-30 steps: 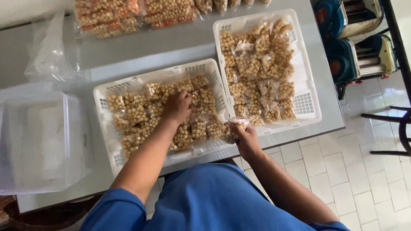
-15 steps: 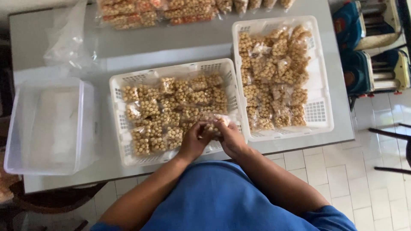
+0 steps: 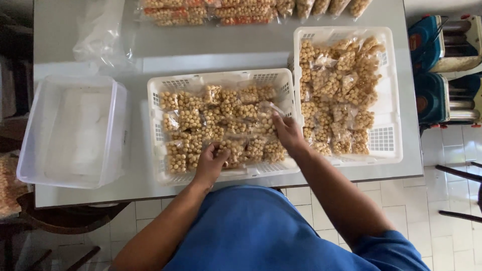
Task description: The person organizes small plastic bags of round beige food items by picking them up from a table and placing them into white plastic baskets.
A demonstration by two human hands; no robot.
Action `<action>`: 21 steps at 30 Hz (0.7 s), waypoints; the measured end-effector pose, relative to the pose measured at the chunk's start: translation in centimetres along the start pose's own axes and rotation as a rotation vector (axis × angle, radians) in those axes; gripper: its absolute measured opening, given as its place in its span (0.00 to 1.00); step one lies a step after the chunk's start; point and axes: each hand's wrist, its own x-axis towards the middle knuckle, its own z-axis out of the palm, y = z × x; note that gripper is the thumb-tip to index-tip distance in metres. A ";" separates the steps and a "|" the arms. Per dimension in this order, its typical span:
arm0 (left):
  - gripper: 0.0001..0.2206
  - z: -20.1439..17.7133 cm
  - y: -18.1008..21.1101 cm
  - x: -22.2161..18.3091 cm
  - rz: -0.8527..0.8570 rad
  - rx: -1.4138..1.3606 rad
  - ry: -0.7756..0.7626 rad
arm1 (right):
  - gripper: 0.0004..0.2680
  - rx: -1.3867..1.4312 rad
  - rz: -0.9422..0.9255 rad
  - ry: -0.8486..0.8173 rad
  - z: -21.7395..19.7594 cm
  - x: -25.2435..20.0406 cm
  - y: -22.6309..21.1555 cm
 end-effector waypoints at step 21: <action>0.15 -2.2 1.4 -0.7 0.158 0.060 0.193 | 0.14 0.158 -0.668 -0.268 -7.4 -12.2 -26.1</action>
